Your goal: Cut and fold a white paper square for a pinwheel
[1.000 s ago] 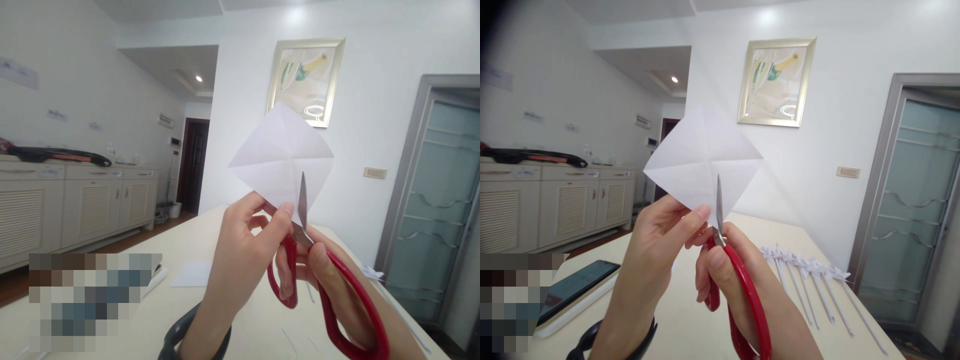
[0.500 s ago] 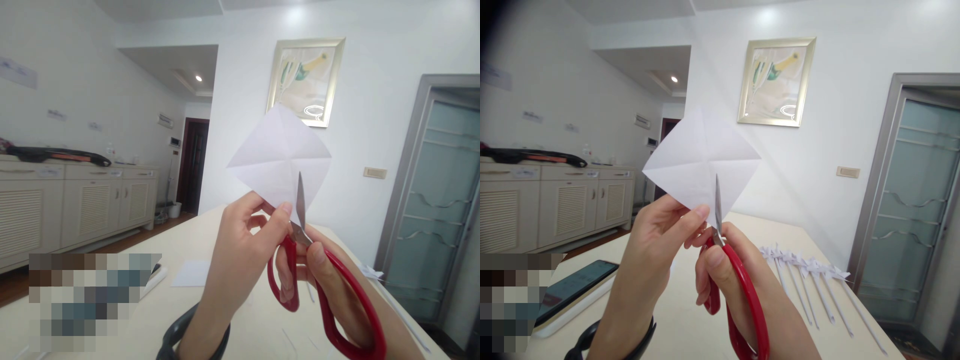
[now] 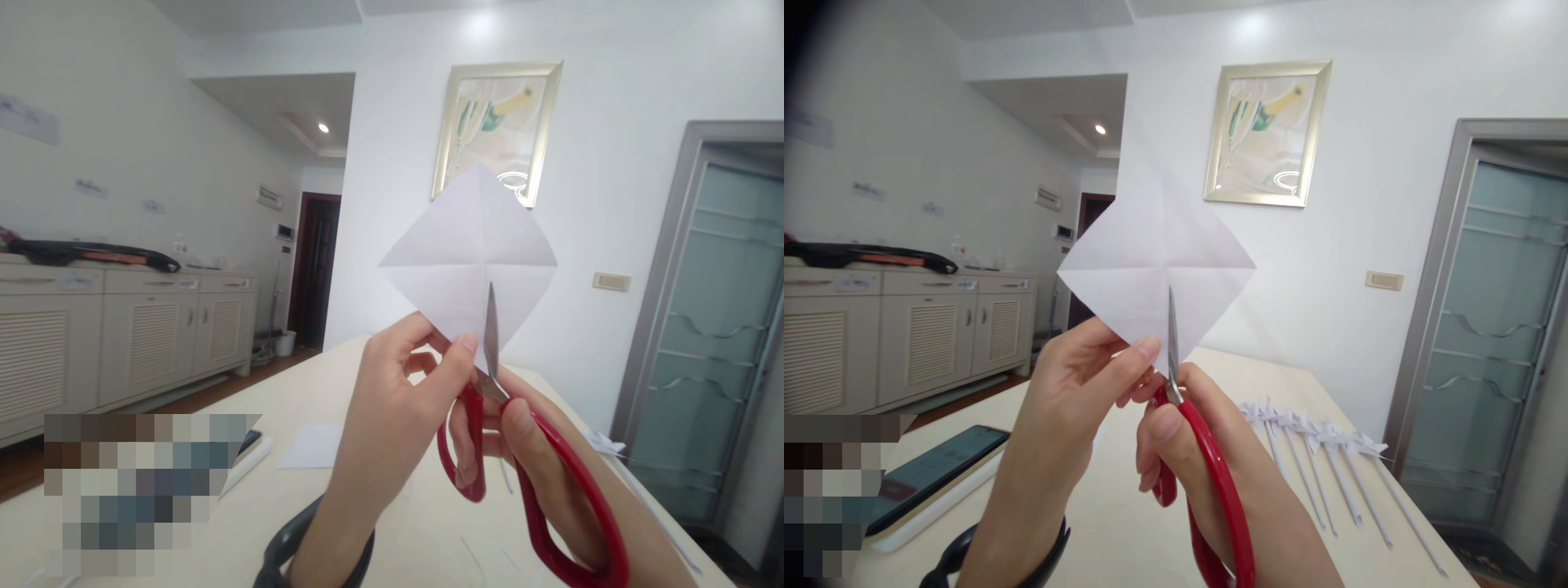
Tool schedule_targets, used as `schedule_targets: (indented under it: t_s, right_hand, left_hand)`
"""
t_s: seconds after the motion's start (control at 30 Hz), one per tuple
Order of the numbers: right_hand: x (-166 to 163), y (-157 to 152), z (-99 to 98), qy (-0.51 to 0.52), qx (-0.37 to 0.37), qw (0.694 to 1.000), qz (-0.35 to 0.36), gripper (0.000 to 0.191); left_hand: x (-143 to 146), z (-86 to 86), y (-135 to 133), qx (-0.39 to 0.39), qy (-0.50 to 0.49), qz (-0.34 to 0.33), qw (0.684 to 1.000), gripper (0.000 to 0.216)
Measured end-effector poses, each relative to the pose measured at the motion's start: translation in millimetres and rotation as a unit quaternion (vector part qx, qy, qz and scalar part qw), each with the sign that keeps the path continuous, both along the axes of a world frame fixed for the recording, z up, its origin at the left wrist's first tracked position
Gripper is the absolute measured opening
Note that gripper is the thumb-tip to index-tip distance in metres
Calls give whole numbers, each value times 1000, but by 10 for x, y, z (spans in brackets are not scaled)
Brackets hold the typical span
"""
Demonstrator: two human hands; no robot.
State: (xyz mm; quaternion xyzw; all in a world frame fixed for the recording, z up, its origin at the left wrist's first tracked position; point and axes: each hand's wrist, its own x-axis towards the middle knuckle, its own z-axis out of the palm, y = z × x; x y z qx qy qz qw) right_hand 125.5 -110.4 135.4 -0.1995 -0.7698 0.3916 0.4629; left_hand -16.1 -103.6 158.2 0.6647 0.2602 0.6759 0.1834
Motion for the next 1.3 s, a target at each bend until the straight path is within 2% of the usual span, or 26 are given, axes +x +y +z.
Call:
schedule_targets:
  t_s: [0.13, 0.3, 0.53, 0.77, 0.97, 1.1, 1.3]
  right_hand:
    - [-27, -3, 1, 11, 14, 1000, -4, 30]
    - [-17, -4, 50, -22, 1, 1000, 10, 36]
    - [-2, 2, 37, -21, 14, 1000, -12, 37]
    - [-16, 7, 41, -13, 7, 1000, -4, 35]
    - [-3, 63, 12, -9, 33, 999, -31, 35]
    - [-11, 72, 24, 10, 52, 998, -19, 34]
    - [-31, 58, 34, -12, 37, 999, -20, 36]
  left_hand:
    - [4, 2, -14, -7, -2, -11, 1000, 21]
    - [6, 9, -22, -12, -2, -13, 1000, 20]
    - [8, 7, -11, -12, -3, -15, 1000, 21]
    - [14, 11, -14, -7, -16, -11, 1000, 21]
    - [13, -29, 0, -71, -10, -105, 992, 22]
    - [14, -21, 2, -73, -26, -108, 991, 26]
    - [-4, -10, 8, -64, -18, -103, 992, 28]
